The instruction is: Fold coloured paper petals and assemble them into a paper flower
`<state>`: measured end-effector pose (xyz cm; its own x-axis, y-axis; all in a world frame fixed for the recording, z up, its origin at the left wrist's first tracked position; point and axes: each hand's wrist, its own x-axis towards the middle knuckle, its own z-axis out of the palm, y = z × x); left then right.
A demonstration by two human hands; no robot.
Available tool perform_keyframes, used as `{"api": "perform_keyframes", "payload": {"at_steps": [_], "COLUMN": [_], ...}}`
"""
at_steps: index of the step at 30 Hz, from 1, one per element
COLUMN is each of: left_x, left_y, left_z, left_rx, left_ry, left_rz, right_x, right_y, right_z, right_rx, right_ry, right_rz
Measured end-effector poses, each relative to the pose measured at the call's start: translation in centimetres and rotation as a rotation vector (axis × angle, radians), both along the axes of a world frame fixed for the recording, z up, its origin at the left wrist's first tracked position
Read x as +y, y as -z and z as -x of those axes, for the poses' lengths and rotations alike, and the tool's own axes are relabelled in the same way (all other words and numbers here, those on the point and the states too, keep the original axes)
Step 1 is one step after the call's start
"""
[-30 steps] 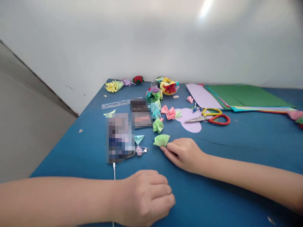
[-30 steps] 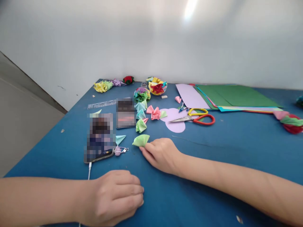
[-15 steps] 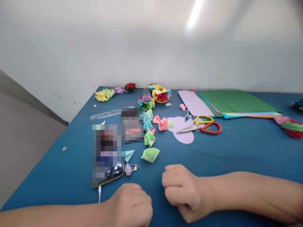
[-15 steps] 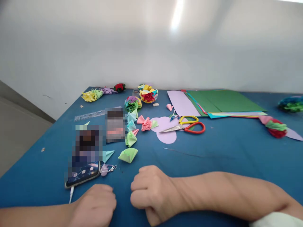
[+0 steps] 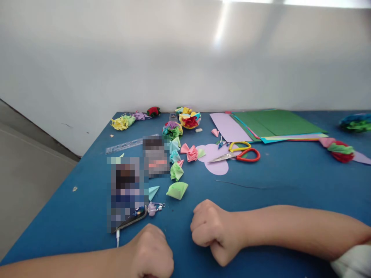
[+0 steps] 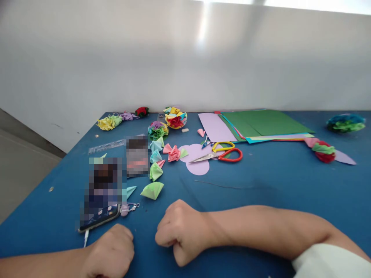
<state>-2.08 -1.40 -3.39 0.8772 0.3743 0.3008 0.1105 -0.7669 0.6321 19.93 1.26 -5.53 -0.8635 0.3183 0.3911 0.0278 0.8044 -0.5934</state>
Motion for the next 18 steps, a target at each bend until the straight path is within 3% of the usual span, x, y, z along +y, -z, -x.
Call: {"api": "perform_keyframes", "payload": {"at_steps": [4, 12, 18], "left_x": [0.4, 0.0, -0.2], "left_y": [1.0, 1.1, 0.4], "left_z": [0.4, 1.2, 1.2], "left_rx": [0.127, 0.199, 0.246], "left_ry": [0.063, 0.028, 0.025], "left_rz": [-0.132, -0.172, -0.159], "right_x": [0.5, 3.1, 3.9], "right_y": [0.0, -0.5, -0.5], "right_z": [-0.2, -1.2, -1.8], "right_rx": [-0.044, -0.038, -0.078], "right_ry": [0.016, 0.109, 0.141], "right_rz": [-0.036, -0.547, -0.588]}}
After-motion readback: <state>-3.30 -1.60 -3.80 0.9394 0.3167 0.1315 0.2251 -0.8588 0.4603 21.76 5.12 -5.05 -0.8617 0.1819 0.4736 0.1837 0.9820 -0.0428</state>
